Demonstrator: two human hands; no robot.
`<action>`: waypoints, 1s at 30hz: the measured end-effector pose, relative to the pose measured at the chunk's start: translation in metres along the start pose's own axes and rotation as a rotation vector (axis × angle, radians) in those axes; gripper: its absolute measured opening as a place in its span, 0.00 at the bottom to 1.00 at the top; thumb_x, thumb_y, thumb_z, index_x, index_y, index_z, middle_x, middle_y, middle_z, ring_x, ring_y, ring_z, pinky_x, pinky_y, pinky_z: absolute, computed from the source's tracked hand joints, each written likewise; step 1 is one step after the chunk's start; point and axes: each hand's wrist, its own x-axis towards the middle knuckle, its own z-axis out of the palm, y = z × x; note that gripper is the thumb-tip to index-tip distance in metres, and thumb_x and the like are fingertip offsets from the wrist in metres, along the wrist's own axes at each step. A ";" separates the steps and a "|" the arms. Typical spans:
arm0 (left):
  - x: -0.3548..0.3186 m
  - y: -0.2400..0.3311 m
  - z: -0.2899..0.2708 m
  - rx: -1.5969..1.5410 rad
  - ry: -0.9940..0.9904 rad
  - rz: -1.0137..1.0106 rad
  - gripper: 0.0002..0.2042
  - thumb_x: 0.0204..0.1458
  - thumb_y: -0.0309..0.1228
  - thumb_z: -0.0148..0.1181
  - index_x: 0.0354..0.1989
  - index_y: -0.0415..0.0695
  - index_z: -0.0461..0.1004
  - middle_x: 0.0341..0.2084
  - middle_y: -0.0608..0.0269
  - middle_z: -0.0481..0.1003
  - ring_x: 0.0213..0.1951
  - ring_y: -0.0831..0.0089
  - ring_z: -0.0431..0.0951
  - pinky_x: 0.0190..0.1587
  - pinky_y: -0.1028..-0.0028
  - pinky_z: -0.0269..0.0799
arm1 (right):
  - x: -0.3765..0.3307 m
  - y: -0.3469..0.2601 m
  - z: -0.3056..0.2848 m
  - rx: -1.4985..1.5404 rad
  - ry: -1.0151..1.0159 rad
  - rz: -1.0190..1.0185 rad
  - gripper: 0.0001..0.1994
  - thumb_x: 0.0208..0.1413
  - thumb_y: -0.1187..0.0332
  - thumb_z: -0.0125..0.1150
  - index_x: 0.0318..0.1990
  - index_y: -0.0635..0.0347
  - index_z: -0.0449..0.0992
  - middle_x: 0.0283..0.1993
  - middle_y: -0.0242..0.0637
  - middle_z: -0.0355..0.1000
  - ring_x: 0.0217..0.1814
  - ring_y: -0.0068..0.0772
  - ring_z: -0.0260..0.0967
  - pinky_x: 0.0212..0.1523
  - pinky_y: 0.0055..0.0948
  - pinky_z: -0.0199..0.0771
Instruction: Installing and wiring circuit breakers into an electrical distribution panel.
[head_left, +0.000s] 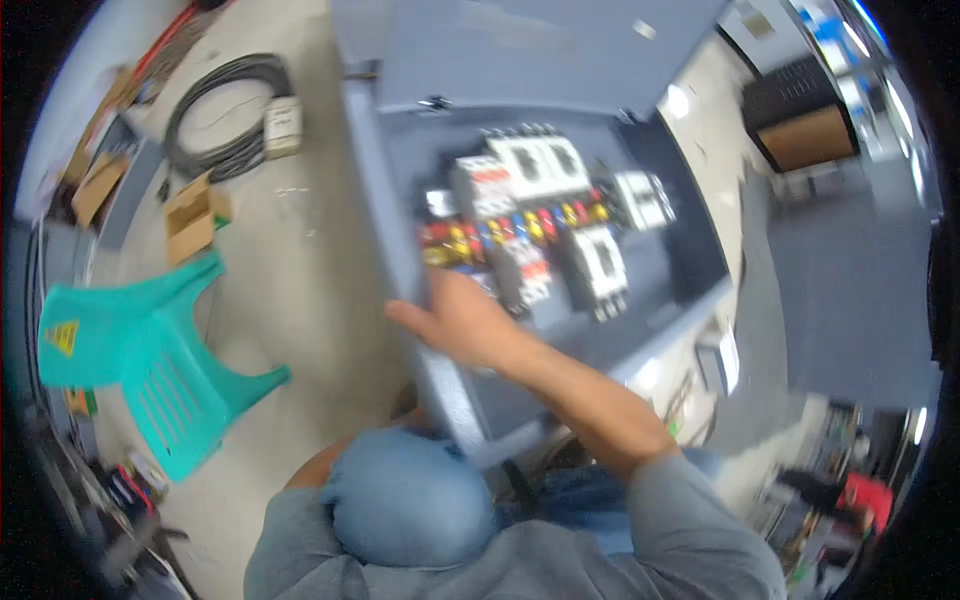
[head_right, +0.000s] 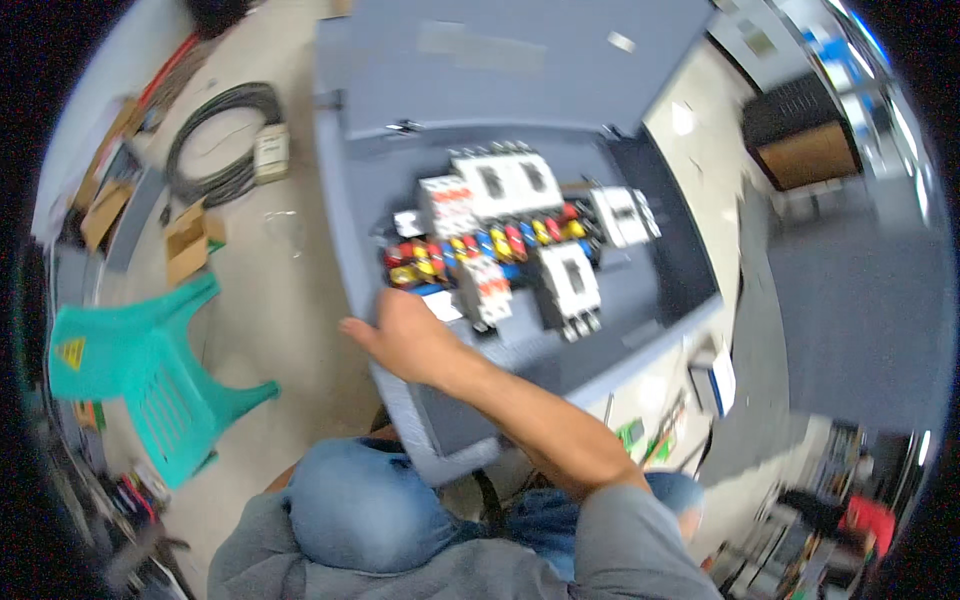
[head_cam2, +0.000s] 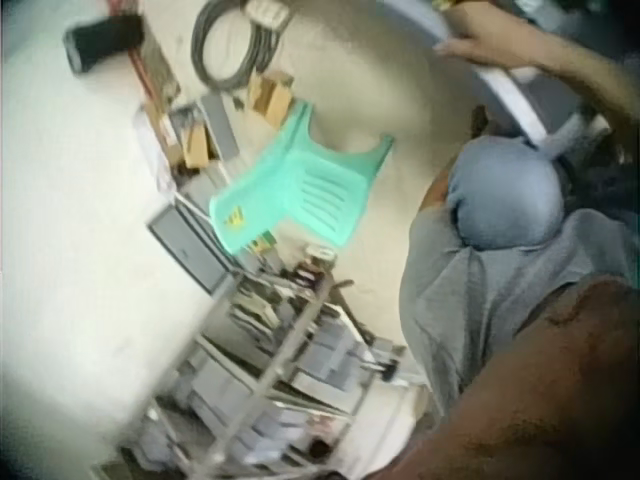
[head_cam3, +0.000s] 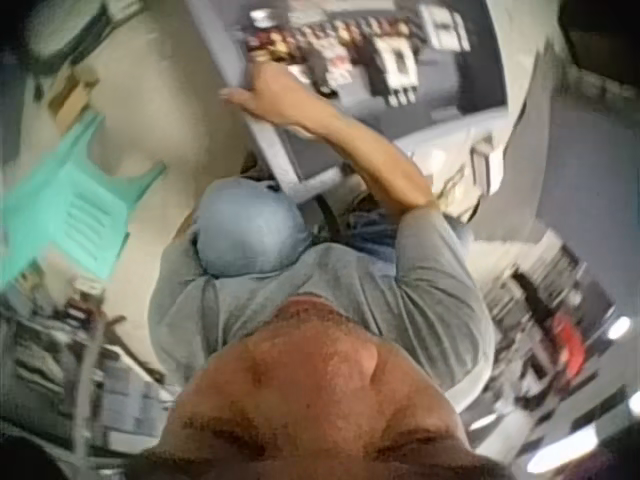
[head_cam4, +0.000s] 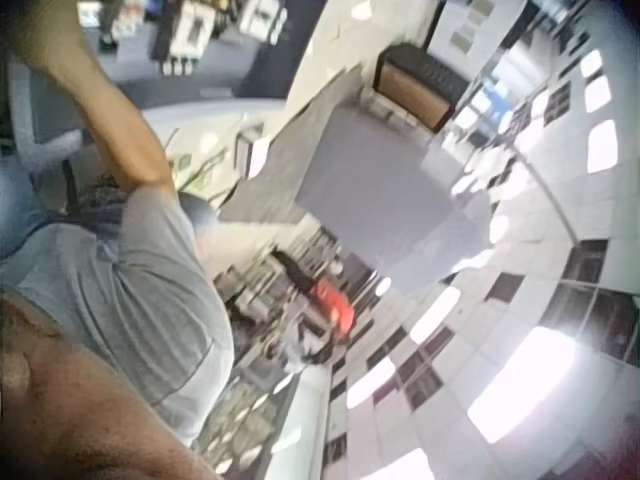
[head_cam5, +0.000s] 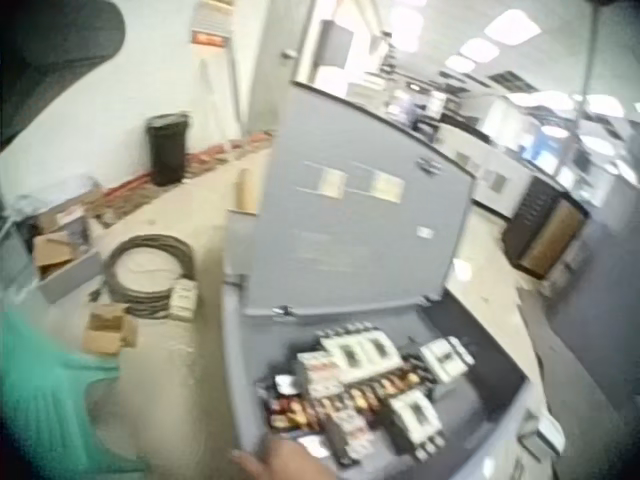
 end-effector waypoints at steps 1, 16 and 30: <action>-0.004 0.006 0.009 -0.016 -0.050 0.015 0.12 0.56 0.38 0.56 0.41 0.43 0.77 0.36 0.55 0.78 0.38 0.60 0.79 0.43 0.61 0.73 | 0.000 0.000 0.002 -0.027 0.012 -0.017 0.29 0.56 0.49 0.62 0.35 0.77 0.72 0.32 0.65 0.72 0.39 0.63 0.73 0.40 0.48 0.72; -0.088 0.030 -0.037 -0.263 -0.439 -0.150 0.16 0.62 0.40 0.53 0.51 0.42 0.74 0.43 0.60 0.77 0.44 0.68 0.76 0.49 0.70 0.71 | 0.011 0.018 0.020 0.109 0.077 0.043 0.26 0.55 0.51 0.62 0.33 0.75 0.75 0.36 0.63 0.74 0.44 0.61 0.74 0.46 0.49 0.74; -0.076 0.186 -0.006 -0.082 -0.983 -0.129 0.23 0.58 0.37 0.57 0.61 0.42 0.68 0.50 0.54 0.75 0.47 0.65 0.75 0.50 0.68 0.71 | -0.392 0.213 -0.316 -0.496 0.612 0.394 0.20 0.55 0.56 0.62 0.48 0.60 0.74 0.36 0.45 0.78 0.36 0.46 0.76 0.39 0.41 0.75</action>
